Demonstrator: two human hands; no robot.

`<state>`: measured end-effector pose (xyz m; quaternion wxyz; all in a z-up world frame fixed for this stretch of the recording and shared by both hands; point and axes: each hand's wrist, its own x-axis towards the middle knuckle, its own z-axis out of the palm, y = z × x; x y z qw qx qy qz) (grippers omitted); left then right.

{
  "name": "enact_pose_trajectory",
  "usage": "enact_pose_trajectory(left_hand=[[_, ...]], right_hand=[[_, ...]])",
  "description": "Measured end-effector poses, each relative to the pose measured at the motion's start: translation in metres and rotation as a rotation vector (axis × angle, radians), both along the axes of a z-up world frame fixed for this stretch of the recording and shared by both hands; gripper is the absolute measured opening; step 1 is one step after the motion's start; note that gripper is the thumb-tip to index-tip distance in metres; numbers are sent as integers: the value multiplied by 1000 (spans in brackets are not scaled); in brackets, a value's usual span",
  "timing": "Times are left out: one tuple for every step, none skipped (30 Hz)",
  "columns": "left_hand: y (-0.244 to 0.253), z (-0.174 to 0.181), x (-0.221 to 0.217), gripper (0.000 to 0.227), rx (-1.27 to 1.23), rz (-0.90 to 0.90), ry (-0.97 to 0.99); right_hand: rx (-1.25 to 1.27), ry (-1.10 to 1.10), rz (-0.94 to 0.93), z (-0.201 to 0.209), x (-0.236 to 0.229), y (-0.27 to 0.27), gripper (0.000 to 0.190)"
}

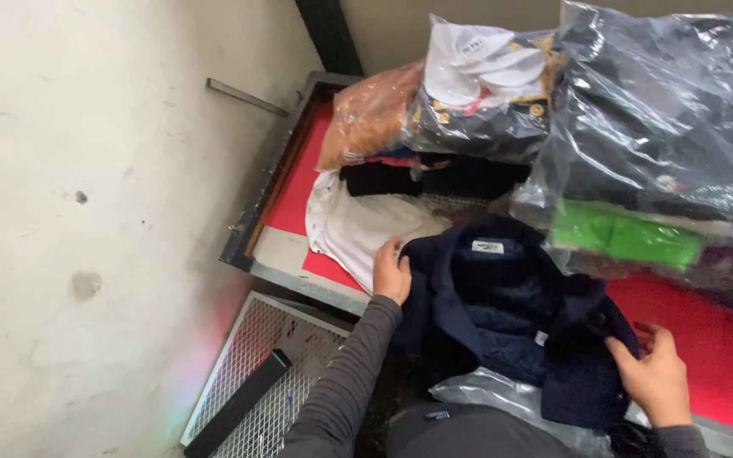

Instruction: The person folds several garments on a red work surface and places them into clear plastic bags. They fold a light blue patterned shirt, a dark blue polo shirt, an orange t-shirt, and a dark blue jacket, buttoning the jacket before folding and bagging it. The packaged items are stacked on the table.

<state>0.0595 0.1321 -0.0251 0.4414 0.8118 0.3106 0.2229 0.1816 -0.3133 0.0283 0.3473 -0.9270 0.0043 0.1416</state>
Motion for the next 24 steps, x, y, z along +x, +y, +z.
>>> enact_pose_trajectory(left_hand=[[-12,2,-3,44,190,98,3],[-21,5,0,44,388,194,0],[-36,19,2,44,389,186,-3],[-54,34,0,22,268,101,28],[-71,48,-3,35,146,17,60],[-85,51,-4,35,144,10,61],[-99,54,-5,39,143,-159,115],[-112,58,-7,44,140,-327,167],[-120,56,-8,44,138,-332,167],[-129,52,-9,40,129,-415,132],[-137,49,-10,48,120,-499,96],[-142,60,-8,48,118,-505,95],[-147,71,-7,62,156,-565,191],[-152,82,-5,77,197,-625,287],[-159,67,-4,77,196,-630,286],[-167,52,-5,62,352,-533,189],[-175,37,-5,48,506,-434,89],[-185,42,-7,48,507,-435,88],[-194,46,-9,48,499,-490,164],[-202,52,-10,51,492,-540,239],[-206,56,-4,51,494,-536,237],[-213,59,-4,72,405,-555,341],[-221,61,-3,98,314,-573,445],[-221,33,4,98,317,-577,443]], right_hand=[[15,1,-12,-2,0,-6,57],[39,-3,-27,-7,4,-10,51],[41,-4,-36,-10,8,-10,51],[14,-16,-32,-11,7,-13,45],[-14,-28,-27,-13,6,-16,41],[-16,-26,-34,-13,4,-18,41],[4,-109,-86,-14,3,-20,38],[23,-194,-137,-13,1,-21,34],[20,-193,-141,-5,0,-24,34],[-31,-333,-200,1,-3,-26,29],[-83,-473,-257,8,-5,-29,26],[-87,-473,-261,-1,-1,-37,26],[-171,-501,-189,-10,2,-44,23],[-254,-526,-116,-20,6,-52,22],[-257,-525,-120,-25,-1,-49,22],[-576,-455,8,-29,-7,-47,36],[-892,-374,138,-33,-13,-44,52],[-892,-374,137,-28,-16,-35,52],[-699,-593,197,-23,-19,-25,51],[-495,-809,250,-18,-21,-14,51],[-492,-814,251,-16,-15,0,51],[-278,-534,258,-15,-16,11,71],[-64,-253,257,-15,-18,21,94],[-64,-255,252,-41,-16,22,94]])
